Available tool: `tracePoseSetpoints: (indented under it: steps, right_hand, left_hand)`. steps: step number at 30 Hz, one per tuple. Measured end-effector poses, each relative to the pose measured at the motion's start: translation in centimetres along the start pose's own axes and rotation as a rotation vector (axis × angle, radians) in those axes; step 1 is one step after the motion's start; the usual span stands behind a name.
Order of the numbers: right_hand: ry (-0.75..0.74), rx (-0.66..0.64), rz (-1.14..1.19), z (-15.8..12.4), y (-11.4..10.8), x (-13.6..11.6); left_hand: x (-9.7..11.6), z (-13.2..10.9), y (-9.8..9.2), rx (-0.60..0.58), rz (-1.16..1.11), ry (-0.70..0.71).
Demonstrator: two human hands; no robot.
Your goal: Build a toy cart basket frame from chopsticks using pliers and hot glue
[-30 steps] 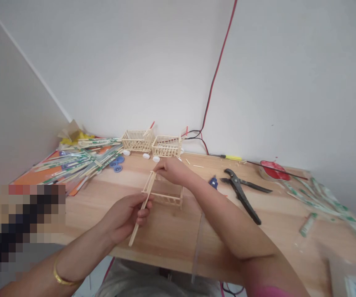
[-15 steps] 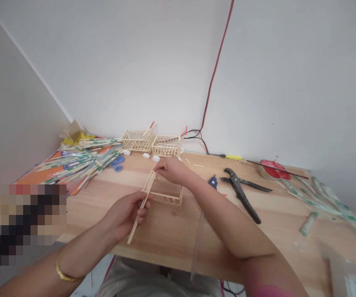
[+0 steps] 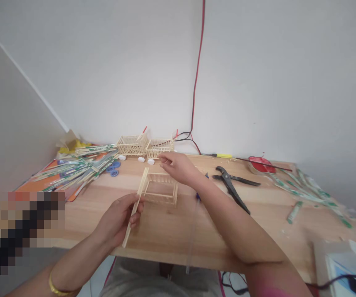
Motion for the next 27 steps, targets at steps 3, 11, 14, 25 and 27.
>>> tracePoseSetpoints:
  steps: [3, 11, 14, 25, 27]
  right_hand:
    - [0.056, 0.058, 0.075, -2.7, -1.2, -0.3]
    - [0.115, -0.087, 0.345, -9.1, 2.4, -2.9]
    - [0.123, -0.118, 0.395, -10.6, 3.6, -3.5]
    - [0.297, -0.218, -0.046, -12.6, 5.1, 1.9]
    - [0.276, -0.289, -0.116, -11.7, 5.8, 1.6]
  left_hand:
    - [0.9, -0.6, 0.8, -0.001, 0.134, 0.130]
    - [0.7, -1.1, 4.8, -0.182, 0.531, 0.301]
    - [-0.2, -0.9, 6.3, -0.272, 0.665, 0.292]
    - [-0.4, 0.3, 5.6, -0.234, 0.685, 0.349]
    - [-0.8, 0.3, 5.8, -0.274, 0.720, 0.355]
Point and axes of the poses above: each hand's wrist, its own z-axis towards the middle knuckle, its own y-axis out of the palm, x = y × z, the point moved 8 cm from there along z, towards the middle knuckle, and after that the axes turned 13 degrees about -x, right-handed, at the moved point
